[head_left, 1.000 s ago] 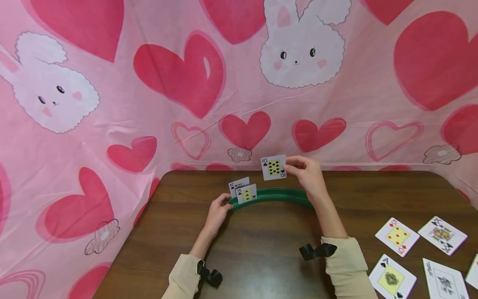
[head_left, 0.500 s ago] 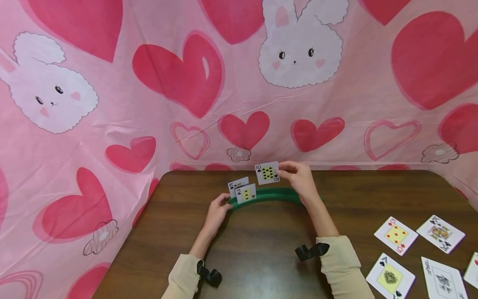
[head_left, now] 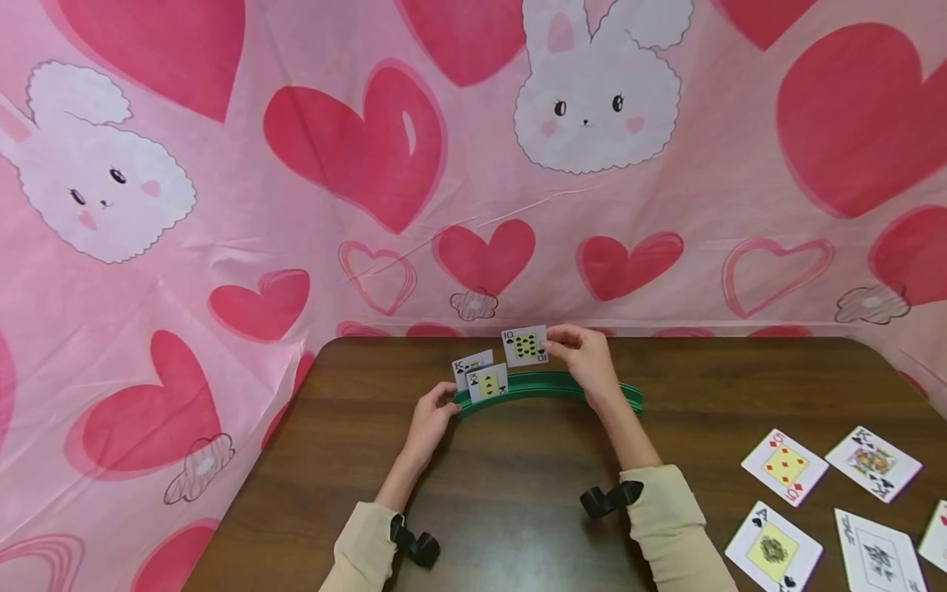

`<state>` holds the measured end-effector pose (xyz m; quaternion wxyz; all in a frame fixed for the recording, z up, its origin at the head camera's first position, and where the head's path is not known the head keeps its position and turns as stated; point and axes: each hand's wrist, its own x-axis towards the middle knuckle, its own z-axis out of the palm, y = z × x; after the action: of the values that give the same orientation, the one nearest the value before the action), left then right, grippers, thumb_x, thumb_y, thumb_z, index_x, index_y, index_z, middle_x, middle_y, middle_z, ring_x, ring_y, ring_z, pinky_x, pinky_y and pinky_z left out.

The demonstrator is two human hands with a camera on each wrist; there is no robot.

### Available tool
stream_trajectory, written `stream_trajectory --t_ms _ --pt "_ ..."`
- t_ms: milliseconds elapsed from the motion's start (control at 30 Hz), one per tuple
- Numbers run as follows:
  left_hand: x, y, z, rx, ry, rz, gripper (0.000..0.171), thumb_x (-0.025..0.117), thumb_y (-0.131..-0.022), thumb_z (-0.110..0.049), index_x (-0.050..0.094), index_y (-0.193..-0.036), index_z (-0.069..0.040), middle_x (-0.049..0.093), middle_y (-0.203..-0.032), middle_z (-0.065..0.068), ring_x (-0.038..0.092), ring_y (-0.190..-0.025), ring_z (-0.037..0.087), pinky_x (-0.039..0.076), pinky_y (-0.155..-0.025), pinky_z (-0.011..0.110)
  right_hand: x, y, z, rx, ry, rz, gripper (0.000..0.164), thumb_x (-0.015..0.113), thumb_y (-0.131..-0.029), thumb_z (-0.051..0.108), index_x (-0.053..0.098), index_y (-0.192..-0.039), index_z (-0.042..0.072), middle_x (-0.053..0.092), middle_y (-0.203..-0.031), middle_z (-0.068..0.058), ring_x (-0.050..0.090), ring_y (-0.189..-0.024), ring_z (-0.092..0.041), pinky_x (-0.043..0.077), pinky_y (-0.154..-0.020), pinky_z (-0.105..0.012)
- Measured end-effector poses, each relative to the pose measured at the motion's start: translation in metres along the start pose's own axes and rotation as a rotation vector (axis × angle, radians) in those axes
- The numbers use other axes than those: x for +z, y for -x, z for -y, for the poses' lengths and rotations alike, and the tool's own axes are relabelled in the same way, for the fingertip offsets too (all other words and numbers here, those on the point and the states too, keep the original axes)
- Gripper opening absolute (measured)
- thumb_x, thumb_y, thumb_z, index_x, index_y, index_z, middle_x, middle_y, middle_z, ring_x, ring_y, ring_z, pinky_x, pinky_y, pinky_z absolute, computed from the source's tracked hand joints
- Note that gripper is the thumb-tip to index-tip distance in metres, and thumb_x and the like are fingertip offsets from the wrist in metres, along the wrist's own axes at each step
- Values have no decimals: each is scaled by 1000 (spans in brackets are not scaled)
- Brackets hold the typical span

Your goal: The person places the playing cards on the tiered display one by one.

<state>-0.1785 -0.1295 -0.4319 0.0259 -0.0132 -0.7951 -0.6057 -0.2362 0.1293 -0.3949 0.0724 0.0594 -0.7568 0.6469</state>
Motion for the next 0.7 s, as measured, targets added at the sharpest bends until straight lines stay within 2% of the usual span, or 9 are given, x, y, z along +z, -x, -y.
stream_trajectory --t_ms 200,367,467,700 --pt "1 -2 1 9 -5 -7 25 55 -93 8 65 -115 13 65 -119 27 59 -104 31 45 -85 31 3 0 -4 9 -2 2 25 71 -96 7 72 -117 -8 73 -110 -19 62 -94 -18 52 -83 -27" --pt "5 -17 26 -3 -4 -24 25 56 -93 8 65 -116 12 65 -118 25 58 -102 29 44 -84 31 5 0 -6 14 7 16 24 71 -97 6 72 -117 -8 72 -111 -19 61 -96 -23 53 -86 -29" --pt "6 -23 39 -11 -2 -29 26 56 -94 5 66 -118 9 65 -121 23 58 -104 28 45 -85 31 6 1 -8 18 11 27 24 70 -97 5 72 -117 -7 72 -112 -20 62 -98 -24 53 -84 -25" --pt "5 -24 45 -3 19 -20 27 58 -95 3 67 -119 6 65 -122 20 58 -104 27 45 -85 33 9 0 -13 31 -7 43 24 69 -97 5 72 -117 -8 72 -113 -21 62 -98 -26 53 -81 -21"
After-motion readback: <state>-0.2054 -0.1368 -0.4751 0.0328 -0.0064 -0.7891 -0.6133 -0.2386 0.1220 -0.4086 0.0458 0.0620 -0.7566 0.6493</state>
